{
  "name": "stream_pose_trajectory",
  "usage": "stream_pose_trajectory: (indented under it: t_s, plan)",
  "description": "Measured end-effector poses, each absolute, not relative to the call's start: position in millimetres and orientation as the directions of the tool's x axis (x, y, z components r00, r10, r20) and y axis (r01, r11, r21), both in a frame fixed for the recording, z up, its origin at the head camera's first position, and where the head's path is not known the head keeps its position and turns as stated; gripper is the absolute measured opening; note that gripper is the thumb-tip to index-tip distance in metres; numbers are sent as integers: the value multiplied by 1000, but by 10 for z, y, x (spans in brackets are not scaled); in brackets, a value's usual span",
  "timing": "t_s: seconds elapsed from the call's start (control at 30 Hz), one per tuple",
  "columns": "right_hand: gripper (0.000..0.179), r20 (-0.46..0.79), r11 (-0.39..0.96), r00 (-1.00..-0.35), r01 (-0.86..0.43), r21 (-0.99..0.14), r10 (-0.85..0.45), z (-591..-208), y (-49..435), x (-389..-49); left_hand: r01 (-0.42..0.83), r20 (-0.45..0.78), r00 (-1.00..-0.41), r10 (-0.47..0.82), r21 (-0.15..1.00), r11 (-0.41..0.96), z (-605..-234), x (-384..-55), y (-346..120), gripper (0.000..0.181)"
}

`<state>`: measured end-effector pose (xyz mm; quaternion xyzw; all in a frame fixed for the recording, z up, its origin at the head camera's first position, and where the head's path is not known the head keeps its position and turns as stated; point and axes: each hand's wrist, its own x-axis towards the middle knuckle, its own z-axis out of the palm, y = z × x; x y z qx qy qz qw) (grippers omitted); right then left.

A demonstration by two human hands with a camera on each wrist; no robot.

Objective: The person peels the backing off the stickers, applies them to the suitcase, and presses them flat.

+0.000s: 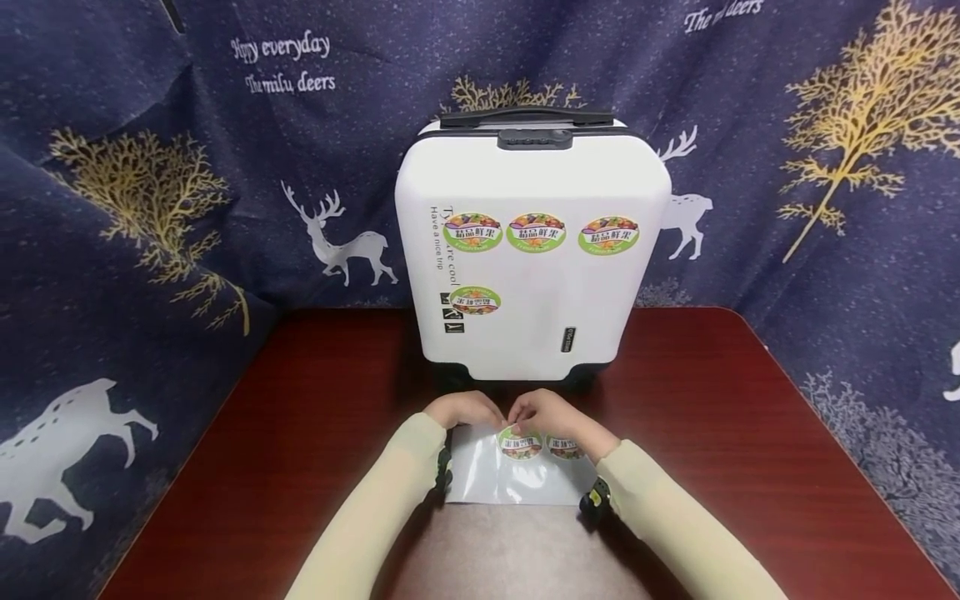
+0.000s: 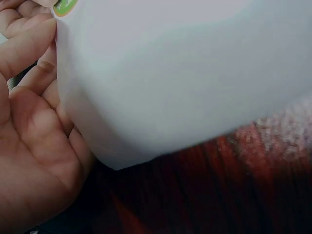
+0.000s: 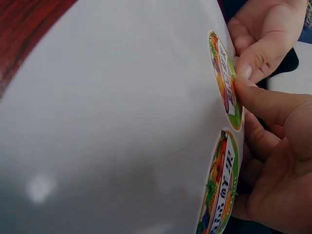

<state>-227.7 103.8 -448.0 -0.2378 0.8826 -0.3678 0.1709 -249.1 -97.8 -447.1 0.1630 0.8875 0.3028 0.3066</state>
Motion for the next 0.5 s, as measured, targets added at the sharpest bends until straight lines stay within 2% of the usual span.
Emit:
stream_pose_trajectory:
  t_s: [0.5]
  plan:
    - [4, -54, 630, -870, -310, -712, -490, -4504, 1006, -2227, 36, -453, -755, 474, 694, 720, -4422, -2472, -993, 31]
